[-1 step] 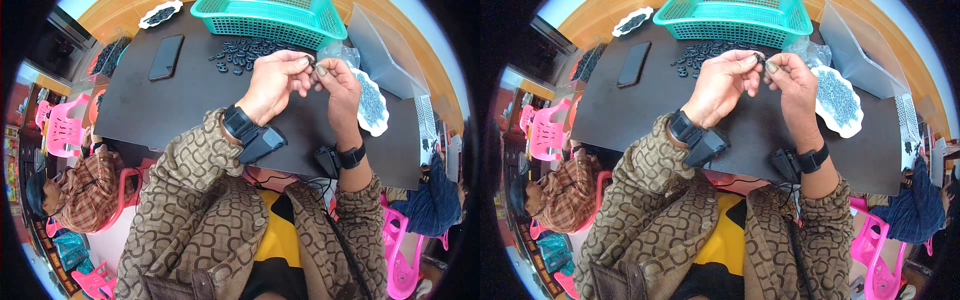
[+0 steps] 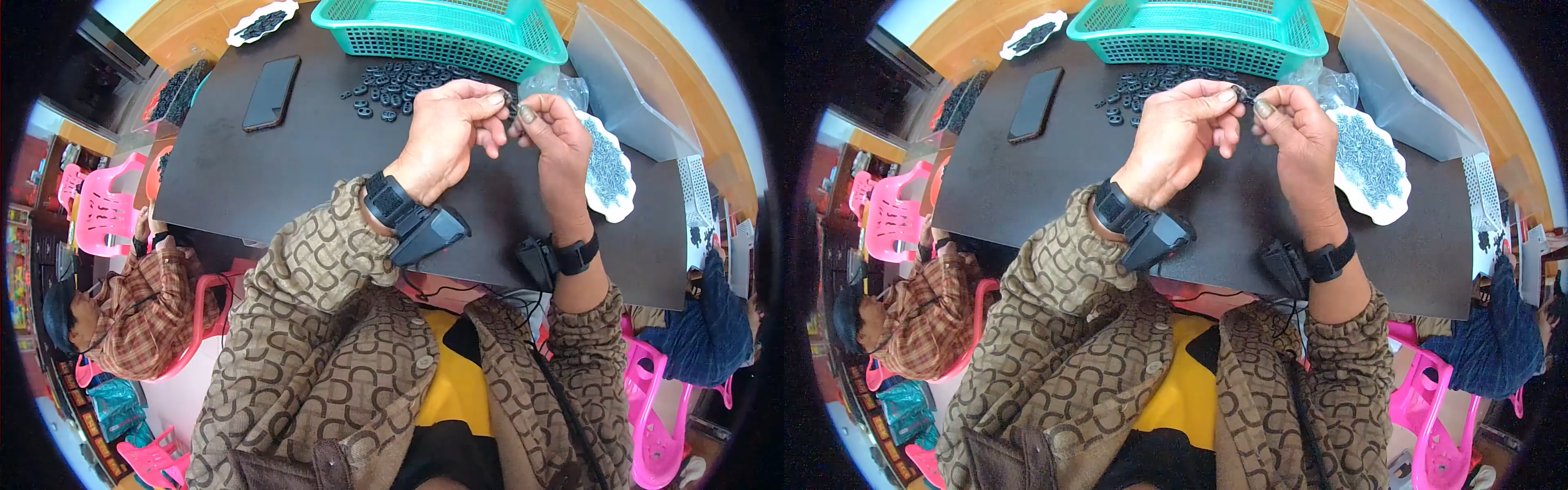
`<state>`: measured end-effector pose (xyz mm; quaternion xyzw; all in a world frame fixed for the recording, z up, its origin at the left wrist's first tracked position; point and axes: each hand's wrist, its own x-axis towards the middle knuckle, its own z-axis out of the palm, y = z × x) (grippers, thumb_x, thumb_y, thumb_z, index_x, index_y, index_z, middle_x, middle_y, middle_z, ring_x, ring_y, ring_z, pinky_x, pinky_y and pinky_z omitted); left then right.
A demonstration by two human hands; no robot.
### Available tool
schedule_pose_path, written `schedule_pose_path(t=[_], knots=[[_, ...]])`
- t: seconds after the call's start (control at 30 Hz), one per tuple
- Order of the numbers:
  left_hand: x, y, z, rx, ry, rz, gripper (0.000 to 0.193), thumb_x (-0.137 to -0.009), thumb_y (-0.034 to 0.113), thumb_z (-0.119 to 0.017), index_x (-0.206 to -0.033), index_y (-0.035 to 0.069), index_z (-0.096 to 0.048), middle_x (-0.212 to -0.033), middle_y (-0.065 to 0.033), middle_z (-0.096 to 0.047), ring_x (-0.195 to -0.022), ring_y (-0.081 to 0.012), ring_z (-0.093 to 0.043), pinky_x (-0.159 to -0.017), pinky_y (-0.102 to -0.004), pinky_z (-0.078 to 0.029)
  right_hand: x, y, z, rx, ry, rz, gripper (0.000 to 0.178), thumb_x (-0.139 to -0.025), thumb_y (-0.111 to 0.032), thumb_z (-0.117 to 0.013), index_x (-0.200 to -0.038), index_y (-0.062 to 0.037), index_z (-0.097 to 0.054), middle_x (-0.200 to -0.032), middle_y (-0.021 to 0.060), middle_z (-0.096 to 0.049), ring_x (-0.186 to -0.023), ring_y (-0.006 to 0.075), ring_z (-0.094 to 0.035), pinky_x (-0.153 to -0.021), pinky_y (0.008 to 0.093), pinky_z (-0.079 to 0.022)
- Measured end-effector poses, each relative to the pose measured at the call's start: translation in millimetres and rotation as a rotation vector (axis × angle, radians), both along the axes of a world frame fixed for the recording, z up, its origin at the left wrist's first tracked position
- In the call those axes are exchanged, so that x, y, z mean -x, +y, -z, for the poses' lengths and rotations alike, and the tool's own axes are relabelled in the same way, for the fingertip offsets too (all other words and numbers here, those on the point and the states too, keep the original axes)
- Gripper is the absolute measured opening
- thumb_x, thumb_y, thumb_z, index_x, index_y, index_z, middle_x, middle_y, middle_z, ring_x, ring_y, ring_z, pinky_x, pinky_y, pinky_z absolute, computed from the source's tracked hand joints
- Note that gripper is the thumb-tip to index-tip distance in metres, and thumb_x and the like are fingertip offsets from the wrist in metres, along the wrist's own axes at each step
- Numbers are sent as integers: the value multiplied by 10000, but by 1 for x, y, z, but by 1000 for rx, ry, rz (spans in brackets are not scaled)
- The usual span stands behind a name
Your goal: Picking up small black components from a tray, inspecting them, and placing them into a plastic bag.
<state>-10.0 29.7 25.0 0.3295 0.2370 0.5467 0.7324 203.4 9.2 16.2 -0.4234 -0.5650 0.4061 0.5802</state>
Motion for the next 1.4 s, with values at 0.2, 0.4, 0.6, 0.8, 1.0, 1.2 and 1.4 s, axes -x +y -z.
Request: schedule_pose_path(t=[0.2, 0.4, 0.6, 0.8, 1.0, 1.2, 1.4], knots=[[0, 2, -2, -43, 211, 44, 151, -1127, 57, -798, -1073, -82, -820, -975, -168, -836, -702, -231, -818, -536, -348, -631, -11, 5, -2, -435, -798, 154, 88, -1178, -46, -780, -1242, 6, -748, -1022, 71, -799, -944, 140, -763, -851, 359, -616], [0, 7, 0, 5, 22, 139, 191, -1134, 70, -773, -1052, -100, -807, -991, -200, -840, -702, -246, -816, -543, -354, -635, -3, 0, -17, -169, -318, -20, 80, -1214, -80, -775, -1231, -2, -778, -1043, 32, -832, -949, 137, -774, -858, 315, -612], [-4, 3, -4, -21, 10, 85, 194, -1143, 79, -773, -1042, -85, -801, -958, -183, -837, -667, -231, -801, -526, -346, -625, -17, 7, -12, 59, 141, -149, 170, -1258, -148, -751, -1325, 4, -786, -1097, 32, -799, -957, 118, -722, -839, 279, -550], [-8, -4, -11, -61, 37, 38, 184, -1137, 95, -808, -1044, -63, -799, -933, -148, -831, -624, -203, -778, -509, -311, -596, -4, 4, -11, 56, 263, -149, 177, -1236, -184, -803, -1289, -17, -826, -1060, 9, -827, -909, 82, -725, -788, 243, -539], [-6, -8, -13, -117, 77, 43, 175, -1181, 134, -799, -1168, -41, -807, -1034, -144, -846, -674, -205, -773, -560, -332, -593, 0, 0, -16, 54, 222, -98, 160, -1231, -161, -808, -1290, -12, -822, -1082, 8, -826, -905, 71, -711, -784, 234, -532], [-9, -10, -16, -150, 114, 7, 173, -1197, 135, -780, -1183, -36, -805, -1037, -138, -845, -659, -190, -763, -556, -303, -580, 6, -7, -24, -14, 87, -34, 158, -1265, -133, -738, -1334, 3, -777, -1113, 30, -814, -926, 77, -695, -818, 234, -524], [-8, -17, -23, -197, 200, -38, 184, -1217, 145, -764, -1196, -34, -799, -1034, -121, -835, -659, -171, -754, -562, -296, -577, 12, -10, -24, -130, -46, 62, 147, -1269, -129, -745, -1315, 6, -777, -1109, 24, -810, -918, 65, -678, -808, 230, -526]])
